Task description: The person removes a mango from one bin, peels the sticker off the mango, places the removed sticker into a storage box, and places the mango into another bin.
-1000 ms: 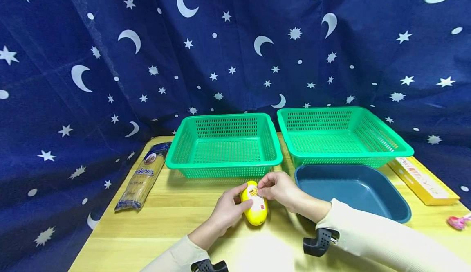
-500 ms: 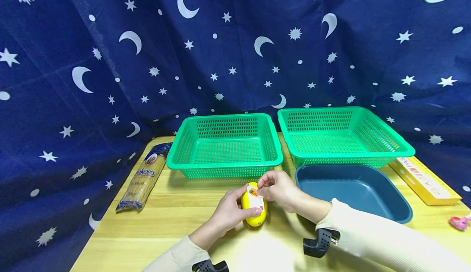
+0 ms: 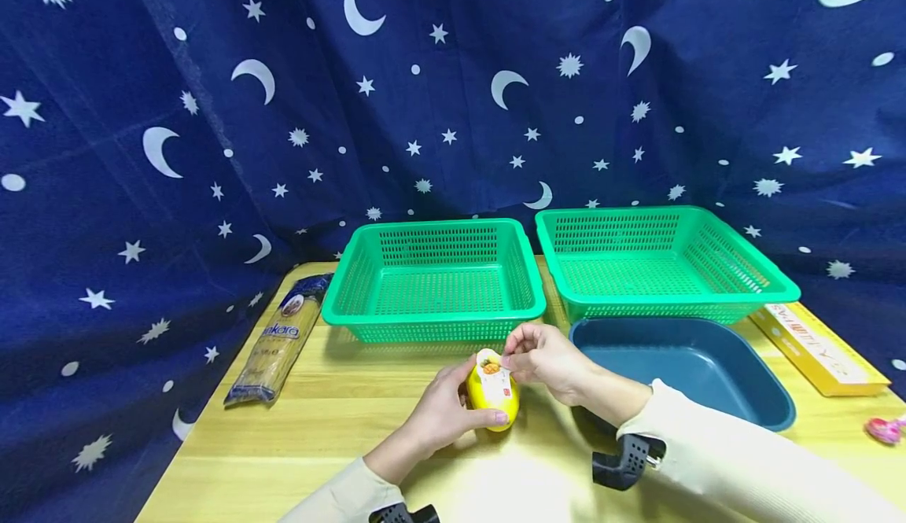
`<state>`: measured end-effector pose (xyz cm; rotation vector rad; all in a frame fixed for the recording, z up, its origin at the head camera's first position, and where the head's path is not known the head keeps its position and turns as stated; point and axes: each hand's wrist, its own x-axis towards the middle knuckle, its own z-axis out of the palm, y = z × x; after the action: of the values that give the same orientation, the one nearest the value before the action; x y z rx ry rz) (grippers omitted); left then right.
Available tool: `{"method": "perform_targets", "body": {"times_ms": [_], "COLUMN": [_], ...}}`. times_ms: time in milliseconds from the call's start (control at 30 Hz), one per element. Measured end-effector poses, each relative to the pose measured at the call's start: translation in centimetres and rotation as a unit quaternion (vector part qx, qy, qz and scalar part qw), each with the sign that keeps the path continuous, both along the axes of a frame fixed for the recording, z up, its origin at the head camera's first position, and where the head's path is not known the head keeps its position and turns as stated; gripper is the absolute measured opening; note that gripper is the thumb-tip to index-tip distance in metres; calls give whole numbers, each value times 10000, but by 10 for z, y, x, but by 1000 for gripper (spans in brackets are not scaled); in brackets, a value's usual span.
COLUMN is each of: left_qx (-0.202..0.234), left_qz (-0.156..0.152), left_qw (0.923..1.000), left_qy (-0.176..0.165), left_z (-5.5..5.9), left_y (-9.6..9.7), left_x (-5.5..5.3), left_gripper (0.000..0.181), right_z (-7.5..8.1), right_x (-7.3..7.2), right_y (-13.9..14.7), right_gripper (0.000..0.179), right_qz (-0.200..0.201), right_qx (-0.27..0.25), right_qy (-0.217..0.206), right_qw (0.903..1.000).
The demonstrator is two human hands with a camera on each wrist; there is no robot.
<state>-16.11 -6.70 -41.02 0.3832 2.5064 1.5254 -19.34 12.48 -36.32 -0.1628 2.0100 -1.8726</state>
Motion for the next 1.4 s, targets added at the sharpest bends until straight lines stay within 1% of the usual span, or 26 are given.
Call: {"method": "perform_targets", "body": {"times_ms": [100, 200, 300, 367, 467, 533, 633, 733, 833, 900, 967, 1067, 1133, 1233, 1300, 1400], "left_qx": [-322, -586, -702, -587, -384, -257, -210, -189, -155, -178, -268, -417, -490, -504, -519, -569], "left_qz": [-67, -74, -45, -5, 102, 163, 205, 203, 191, 160, 139, 84, 78, 18, -37, -116], "left_qw": [9992, 9971, 9957, 9967, 9984, 9991, 9993, 9993, 9995, 9995, 9993, 9986, 9982, 9982, 9982, 9978], "left_qy": [229, 470, 599, 562, 395, 283, 218, 230, 208, 214, 233, 299, 340, 313, 300, 314], "left_z": [1, 1, 0, 0, 1, 2, 2, 1, 0, 0, 0, 1, 2, 3, 2, 3], "left_y": [0, 0, 1, 1, 3, 4, 4, 4, 4, 4, 3, 4, 3, 3, 3, 1], "left_x": [1, 0, -2, -3, -3, -3, -3, -3, -2, -2, -2, -1, 0, 1, 1, 2], "left_gripper": [99, 96, 93, 91, 93, 94, 95, 95, 94, 95, 95, 95, 95, 94, 94, 96], "right_z": [-1, -3, -5, -6, -6, -7, -8, -11, -13, -12, -9, -2, 2, 5, 5, 9], "right_x": [-1, 0, 1, 1, 3, 4, 4, 3, 2, 1, 0, -2, -2, -1, 0, -2], "right_y": [0, 1, 2, 3, 5, 6, 8, 11, 15, 18, 20, 21, 20, 21, 24, 30], "right_gripper": [15, 15, 15, 16, 16, 17, 19, 23, 25, 25, 23, 19, 15, 12, 15, 19], "right_qz": [-4, 46, 101, 164, 276, 375, 510, 621, 770, 870, 935, 1016, 998, 925, 859, 846], "right_qx": [48, 46, 35, 27, -82, -261, -576, -947, -1311, -1613, -1713, -1477, -1061, -525, -283, 39], "right_qy": [87, 65, 75, 106, 93, 40, -83, -213, -357, -436, -416, -312, -130, 74, 284, 566], "right_qw": [10000, 10000, 9999, 9998, 9995, 9989, 9970, 9933, 9877, 9821, 9799, 9833, 9893, 9943, 9955, 9948]}}
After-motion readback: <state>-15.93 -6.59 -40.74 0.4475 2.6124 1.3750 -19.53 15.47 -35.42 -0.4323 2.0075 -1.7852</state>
